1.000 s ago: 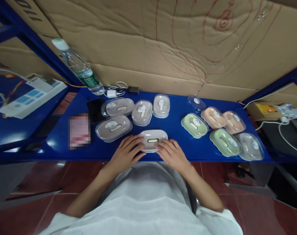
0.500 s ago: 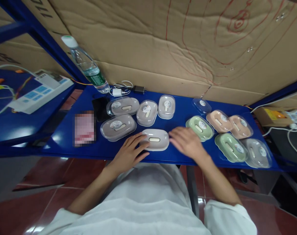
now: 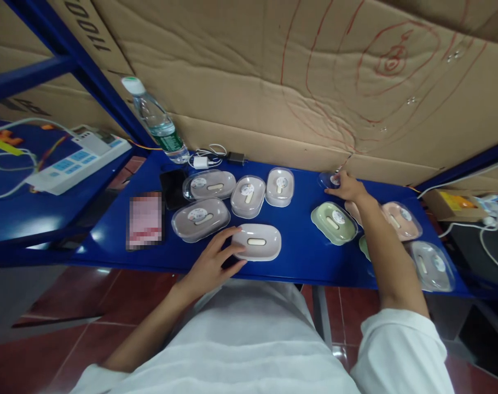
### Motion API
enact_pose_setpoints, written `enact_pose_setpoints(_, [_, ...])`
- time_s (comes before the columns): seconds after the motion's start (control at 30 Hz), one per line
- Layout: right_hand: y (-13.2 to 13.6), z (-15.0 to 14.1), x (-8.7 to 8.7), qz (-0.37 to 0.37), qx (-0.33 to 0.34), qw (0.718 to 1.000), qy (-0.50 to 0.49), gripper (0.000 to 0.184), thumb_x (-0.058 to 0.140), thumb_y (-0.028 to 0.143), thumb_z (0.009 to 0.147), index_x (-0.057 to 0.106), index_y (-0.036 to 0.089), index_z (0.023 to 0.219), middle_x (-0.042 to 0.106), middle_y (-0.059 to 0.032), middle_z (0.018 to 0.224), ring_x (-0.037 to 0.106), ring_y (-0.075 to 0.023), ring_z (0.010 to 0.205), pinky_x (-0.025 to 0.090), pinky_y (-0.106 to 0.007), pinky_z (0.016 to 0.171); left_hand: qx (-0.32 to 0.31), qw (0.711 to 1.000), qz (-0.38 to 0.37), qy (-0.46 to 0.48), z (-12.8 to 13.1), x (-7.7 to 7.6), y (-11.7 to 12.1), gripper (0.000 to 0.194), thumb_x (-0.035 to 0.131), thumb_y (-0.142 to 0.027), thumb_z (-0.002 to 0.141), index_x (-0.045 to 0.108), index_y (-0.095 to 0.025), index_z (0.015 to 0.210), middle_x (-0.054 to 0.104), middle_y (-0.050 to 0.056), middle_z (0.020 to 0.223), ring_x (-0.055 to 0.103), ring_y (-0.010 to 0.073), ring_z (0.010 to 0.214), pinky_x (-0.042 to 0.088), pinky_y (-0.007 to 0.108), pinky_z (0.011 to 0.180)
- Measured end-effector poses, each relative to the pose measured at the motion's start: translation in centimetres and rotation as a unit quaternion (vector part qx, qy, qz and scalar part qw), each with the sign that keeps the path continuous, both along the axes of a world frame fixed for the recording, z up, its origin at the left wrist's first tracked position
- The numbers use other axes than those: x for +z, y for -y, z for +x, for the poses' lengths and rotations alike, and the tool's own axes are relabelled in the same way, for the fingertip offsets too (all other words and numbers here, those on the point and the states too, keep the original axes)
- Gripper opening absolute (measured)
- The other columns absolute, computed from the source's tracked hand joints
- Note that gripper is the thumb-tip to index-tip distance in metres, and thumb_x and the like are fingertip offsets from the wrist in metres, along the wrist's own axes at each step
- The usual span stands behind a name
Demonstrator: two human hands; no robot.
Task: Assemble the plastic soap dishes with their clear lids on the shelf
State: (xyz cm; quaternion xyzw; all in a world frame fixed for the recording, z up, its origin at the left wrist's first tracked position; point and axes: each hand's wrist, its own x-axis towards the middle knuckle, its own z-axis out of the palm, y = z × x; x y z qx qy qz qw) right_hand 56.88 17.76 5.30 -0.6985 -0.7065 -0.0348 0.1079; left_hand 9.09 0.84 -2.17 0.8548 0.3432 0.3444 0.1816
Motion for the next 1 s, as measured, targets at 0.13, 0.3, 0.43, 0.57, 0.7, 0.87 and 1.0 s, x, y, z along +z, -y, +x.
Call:
enact_pose_setpoints(0.13, [3.1, -2.3, 1.9, -0.017, -0.011, 1.000, 0.008, 0.057, 0.085, 0.049, 0.090, 0.063, 0.015, 0.131, 0.069, -0.0245, 0.132, 0.068, -0.0310, 0.113, 0.047, -0.041, 0.091, 0.013, 0.998, -0.065, 0.009, 0.0, 0.0, 0.1, 0.040, 0.074, -0.027, 0.101, 0.061, -0.027, 0.139, 0.045, 0.014, 0.166, 0.053, 0.0303, 0.152, 0.054, 0.048, 0.122])
enact_pose_setpoints(0.3, [12.8, -9.5, 2.0, 0.090, 0.169, 0.978, -0.077, 0.059, 0.082, 0.050, 0.092, 0.058, 0.022, 0.138, 0.055, -0.0215, 0.157, 0.054, -0.0389, 0.147, 0.047, -0.054, 0.117, 0.008, 0.990, -0.135, 0.047, -0.2, -0.4, -0.1, 0.073, 0.078, -0.030, 0.098, 0.042, -0.033, 0.161, 0.043, 0.013, 0.170, 0.047, 0.0314, 0.158, 0.049, 0.052, 0.127])
enact_pose_setpoints(0.43, [18.8, -15.4, -1.3, 0.017, 0.261, 0.957, -0.123, 0.049, 0.076, 0.045, 0.099, 0.058, 0.028, 0.141, 0.055, -0.0173, 0.162, 0.058, -0.0365, 0.147, 0.052, -0.057, 0.115, -0.019, 0.977, -0.191, 0.089, -0.4, -0.6, -0.5, 0.083, 0.080, -0.035, 0.097, 0.034, -0.033, 0.166, 0.046, 0.014, 0.168, 0.052, 0.0322, 0.154, 0.049, 0.054, 0.127])
enact_pose_setpoints(0.57, [19.9, -18.3, -3.7, 0.003, 0.302, 0.939, -0.163, 0.051, 0.074, 0.041, 0.101, 0.055, 0.026, 0.146, 0.056, -0.0182, 0.161, 0.051, -0.0357, 0.153, 0.052, -0.058, 0.117, -0.034, 0.966, -0.235, 0.102, -0.6, -0.4, -0.7, 0.084, 0.079, -0.040, 0.098, 0.033, -0.034, 0.167, 0.046, 0.013, 0.169, 0.056, 0.0319, 0.150, 0.049, 0.055, 0.126])
enact_pose_setpoints(0.7, [19.4, -19.5, -4.0, 0.007, 0.331, 0.929, -0.164, 0.049, 0.071, 0.040, 0.103, 0.057, 0.023, 0.146, 0.051, -0.0192, 0.165, 0.044, -0.0356, 0.159, 0.049, -0.059, 0.122, -0.036, 0.964, -0.248, 0.094, -0.7, -0.2, -0.9, 0.084, 0.080, -0.043, 0.097, 0.034, -0.035, 0.166, 0.047, 0.012, 0.168, 0.055, 0.0325, 0.150, 0.046, 0.056, 0.128])
enact_pose_setpoints(0.87, [19.7, -20.7, -4.4, 0.053, 0.352, 0.930, -0.090, 0.047, 0.070, 0.040, 0.103, 0.062, 0.021, 0.146, 0.055, -0.0202, 0.161, 0.045, -0.0393, 0.156, 0.047, -0.063, 0.121, -0.055, 0.973, -0.211, 0.073, -0.8, -0.1, -1.1, 0.079, 0.081, -0.038, 0.097, 0.039, -0.034, 0.164, 0.047, 0.012, 0.166, 0.049, 0.0338, 0.155, 0.043, 0.057, 0.130])
enact_pose_setpoints(1.0, [19.8, -21.0, -4.4, 0.056, 0.343, 0.934, -0.086, 0.049, 0.070, 0.042, 0.104, 0.062, 0.022, 0.149, 0.054, -0.0187, 0.163, 0.045, -0.0375, 0.156, 0.048, -0.060, 0.120, -0.061, 0.978, -0.190, 0.056, -0.8, 0.0, -1.1, 0.080, 0.080, -0.032, 0.098, 0.035, -0.034, 0.165, 0.045, 0.014, 0.167, 0.046, 0.0330, 0.157, 0.041, 0.058, 0.131])
